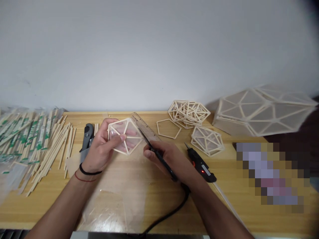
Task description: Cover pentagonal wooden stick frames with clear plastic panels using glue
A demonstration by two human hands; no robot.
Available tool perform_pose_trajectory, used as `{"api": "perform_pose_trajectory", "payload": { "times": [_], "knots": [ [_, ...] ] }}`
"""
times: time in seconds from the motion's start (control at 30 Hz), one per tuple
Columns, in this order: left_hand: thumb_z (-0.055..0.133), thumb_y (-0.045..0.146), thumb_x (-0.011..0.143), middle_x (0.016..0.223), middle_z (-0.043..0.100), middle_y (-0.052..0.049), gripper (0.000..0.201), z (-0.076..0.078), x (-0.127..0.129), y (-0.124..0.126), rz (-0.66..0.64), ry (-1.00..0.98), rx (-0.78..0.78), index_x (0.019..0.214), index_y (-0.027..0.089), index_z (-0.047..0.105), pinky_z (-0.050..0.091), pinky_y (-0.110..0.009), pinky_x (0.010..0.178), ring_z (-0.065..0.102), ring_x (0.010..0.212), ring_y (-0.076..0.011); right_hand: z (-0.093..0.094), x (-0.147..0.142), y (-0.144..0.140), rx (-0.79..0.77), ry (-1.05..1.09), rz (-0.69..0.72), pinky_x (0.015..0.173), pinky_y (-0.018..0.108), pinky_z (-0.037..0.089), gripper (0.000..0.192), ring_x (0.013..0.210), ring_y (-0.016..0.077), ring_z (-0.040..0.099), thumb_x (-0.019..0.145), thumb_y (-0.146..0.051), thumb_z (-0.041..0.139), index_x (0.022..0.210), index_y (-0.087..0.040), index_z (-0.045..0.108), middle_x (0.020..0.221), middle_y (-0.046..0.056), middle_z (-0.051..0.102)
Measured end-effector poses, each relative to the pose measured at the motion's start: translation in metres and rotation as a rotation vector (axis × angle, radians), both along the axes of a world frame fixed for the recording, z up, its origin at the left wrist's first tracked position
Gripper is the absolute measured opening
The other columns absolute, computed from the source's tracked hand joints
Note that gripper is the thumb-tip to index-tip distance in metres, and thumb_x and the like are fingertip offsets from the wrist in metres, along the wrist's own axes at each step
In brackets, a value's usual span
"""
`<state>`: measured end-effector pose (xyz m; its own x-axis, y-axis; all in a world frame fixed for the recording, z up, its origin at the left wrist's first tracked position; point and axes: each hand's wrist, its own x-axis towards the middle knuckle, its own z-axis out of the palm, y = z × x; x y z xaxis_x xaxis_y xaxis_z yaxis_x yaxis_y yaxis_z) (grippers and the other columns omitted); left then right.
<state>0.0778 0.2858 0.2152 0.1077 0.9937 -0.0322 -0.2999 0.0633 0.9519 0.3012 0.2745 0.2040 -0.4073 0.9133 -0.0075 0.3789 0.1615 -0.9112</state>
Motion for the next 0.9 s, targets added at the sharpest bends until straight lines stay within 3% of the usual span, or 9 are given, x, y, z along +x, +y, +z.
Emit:
{"api": "perform_pose_trajectory", "payload": {
  "times": [0.23,0.47,0.77,0.9],
  "knots": [
    [0.090,0.024,0.077,0.092,0.080,-0.002,0.044,-0.0021,0.0001,-0.0038,-0.084,0.016,-0.012,0.109,0.027,0.059,0.063,-0.031,0.058,0.076,0.061,-0.0203,-0.0018,-0.0014,0.0007,0.028,0.058,0.049,0.061,0.027,0.035,0.037,0.067,0.0146,0.046,0.098,-0.053,0.062,0.081,-0.020,0.062,0.071,-0.003,0.050],
    [0.085,0.024,0.083,0.093,0.080,-0.003,0.039,-0.0051,-0.0002,-0.0027,-0.100,0.039,0.026,0.109,0.025,0.057,0.062,-0.028,0.060,0.077,0.070,-0.0208,-0.0016,-0.0025,-0.0006,0.036,0.053,0.031,0.060,0.027,0.035,0.039,0.066,0.0153,0.048,0.099,-0.054,0.061,0.081,-0.020,0.065,0.069,-0.002,0.051],
    [0.086,0.025,0.082,0.094,0.081,-0.004,0.043,-0.0042,0.0012,-0.0021,-0.096,0.047,0.014,0.111,0.026,0.054,0.061,-0.029,0.059,0.077,0.067,-0.0211,-0.0018,-0.0022,0.0001,0.007,0.053,0.003,0.059,0.027,0.038,0.041,0.065,0.0160,0.051,0.095,-0.058,0.064,0.081,-0.020,0.070,0.067,-0.001,0.057],
    [0.085,0.025,0.084,0.094,0.081,-0.004,0.041,-0.0056,0.0013,-0.0032,-0.107,0.051,0.016,0.112,0.026,0.055,0.061,-0.028,0.060,0.076,0.068,-0.0201,0.0004,-0.0032,0.0004,0.023,0.099,0.008,0.062,0.028,0.041,0.043,0.067,0.0181,0.051,0.093,-0.059,0.067,0.073,-0.021,0.065,0.065,-0.001,0.054]
  ]
}}
